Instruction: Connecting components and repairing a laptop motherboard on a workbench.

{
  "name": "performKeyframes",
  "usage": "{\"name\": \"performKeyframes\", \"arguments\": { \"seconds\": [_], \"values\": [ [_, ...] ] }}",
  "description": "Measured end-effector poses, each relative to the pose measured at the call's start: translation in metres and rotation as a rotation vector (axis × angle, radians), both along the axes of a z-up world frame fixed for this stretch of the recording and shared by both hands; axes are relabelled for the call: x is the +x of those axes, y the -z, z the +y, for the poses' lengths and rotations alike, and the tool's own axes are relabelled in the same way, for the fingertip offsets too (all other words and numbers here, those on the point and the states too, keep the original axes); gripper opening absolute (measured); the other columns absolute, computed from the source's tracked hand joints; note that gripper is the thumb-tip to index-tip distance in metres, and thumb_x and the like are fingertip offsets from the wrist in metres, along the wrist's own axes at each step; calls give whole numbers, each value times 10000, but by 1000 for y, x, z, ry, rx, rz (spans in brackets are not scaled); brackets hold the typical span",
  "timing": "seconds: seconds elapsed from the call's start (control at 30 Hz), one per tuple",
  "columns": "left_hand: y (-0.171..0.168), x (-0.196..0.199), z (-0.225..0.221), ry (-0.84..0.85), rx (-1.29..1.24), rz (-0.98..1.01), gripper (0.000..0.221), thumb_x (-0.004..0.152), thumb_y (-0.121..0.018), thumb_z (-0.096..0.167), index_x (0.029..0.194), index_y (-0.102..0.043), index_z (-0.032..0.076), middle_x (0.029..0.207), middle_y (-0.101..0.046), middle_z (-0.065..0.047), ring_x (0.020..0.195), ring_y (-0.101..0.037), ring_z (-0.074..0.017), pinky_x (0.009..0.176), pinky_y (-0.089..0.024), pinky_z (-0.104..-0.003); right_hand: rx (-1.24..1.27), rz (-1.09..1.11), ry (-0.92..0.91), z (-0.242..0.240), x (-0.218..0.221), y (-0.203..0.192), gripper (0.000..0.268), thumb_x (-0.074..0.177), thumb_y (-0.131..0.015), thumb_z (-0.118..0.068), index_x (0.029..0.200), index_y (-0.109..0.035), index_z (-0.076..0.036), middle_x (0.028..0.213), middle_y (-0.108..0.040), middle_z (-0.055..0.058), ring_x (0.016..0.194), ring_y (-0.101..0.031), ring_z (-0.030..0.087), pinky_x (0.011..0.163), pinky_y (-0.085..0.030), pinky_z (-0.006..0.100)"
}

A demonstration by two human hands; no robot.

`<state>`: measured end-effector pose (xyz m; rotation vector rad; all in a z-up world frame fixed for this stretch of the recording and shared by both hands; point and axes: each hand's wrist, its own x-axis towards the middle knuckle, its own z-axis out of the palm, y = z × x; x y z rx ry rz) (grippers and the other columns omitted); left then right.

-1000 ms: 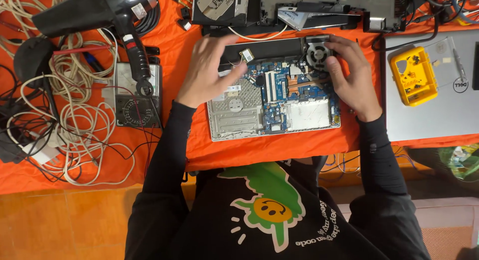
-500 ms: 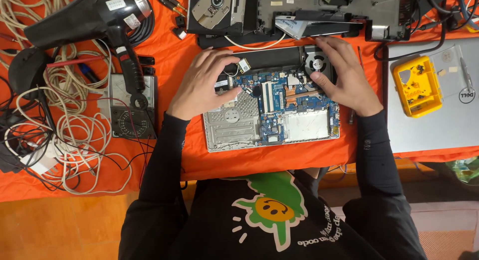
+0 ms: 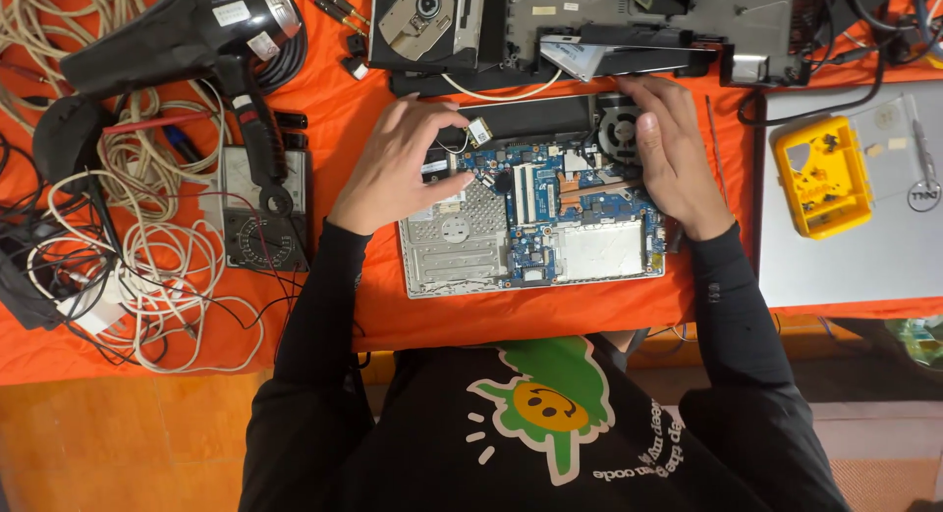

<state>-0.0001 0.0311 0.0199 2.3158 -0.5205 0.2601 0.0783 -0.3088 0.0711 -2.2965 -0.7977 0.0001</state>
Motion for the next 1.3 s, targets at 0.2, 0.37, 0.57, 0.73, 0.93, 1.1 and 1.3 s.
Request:
{"name": "performKeyframes", "arguments": {
  "seconds": [0.2, 0.37, 0.57, 0.73, 0.93, 1.1, 1.3],
  "values": [
    [6, -1, -1, -10, 73, -70, 477, 923, -794, 378, 1269, -585, 125, 1364, -582, -90, 1343, -460, -352, 1200, -328, -519, -47, -37, -38, -4, 3, 2, 487, 1174, -384, -326, 1471, -541, 27, 1440, -510, 216, 1376, -468, 373, 1186, -354, 428],
    [15, -6, -10, -53, 126, -83, 522, 906, -740, 396, 1344, -591, 154, 1448, -492, -122, 1378, -409, -364, 1193, -300, -546, -92, -87, -48, -6, 3, 6, 469, 1152, -434, -299, 1481, -534, 21, 1428, -512, 222, 1347, -476, 382, 1167, -368, 430],
    [15, -9, -16, -47, 214, -146, 553, 922, -668, 394, 1452, -568, 271, 1564, -398, -169, 1407, -337, -385, 1184, -235, -578, -94, -145, -47, -1, 0, 7, 466, 1098, -475, -275, 1464, -542, 5, 1399, -525, 215, 1307, -493, 385, 1128, -382, 434],
    [10, -8, -18, -12, 168, -111, 515, 936, -638, 421, 1433, -592, 297, 1599, -372, -152, 1435, -345, -368, 1187, -235, -570, -85, -217, -42, 0, 0, 3, 447, 1059, -513, -263, 1430, -573, -19, 1405, -533, 199, 1320, -494, 376, 1119, -381, 442],
    [6, -10, -23, -19, 194, -182, 469, 924, -638, 366, 1391, -660, 323, 1600, -410, -146, 1457, -358, -329, 1202, -203, -564, -110, -381, -114, 20, -11, -9, 386, 1018, -561, -269, 1327, -661, -59, 1378, -576, 145, 1344, -493, 351, 1149, -353, 475],
    [-1, -11, -23, -17, 173, -101, 465, 891, -660, 361, 1353, -674, 313, 1549, -459, -121, 1452, -359, -306, 1187, -186, -542, -195, -373, -315, 39, -9, -2, 385, 996, -581, -314, 1264, -707, -68, 1286, -648, 93, 1297, -542, 274, 1202, -299, 499],
    [1, -10, -21, 2, 172, -98, 472, 918, -645, 361, 1387, -656, 310, 1558, -449, -119, 1469, -354, -299, 1197, -183, -541, -236, -353, -336, 38, -8, -4, 373, 960, -623, -337, 1207, -739, -83, 1235, -682, 58, 1229, -571, 233, 1199, -311, 482]
  ]
}}
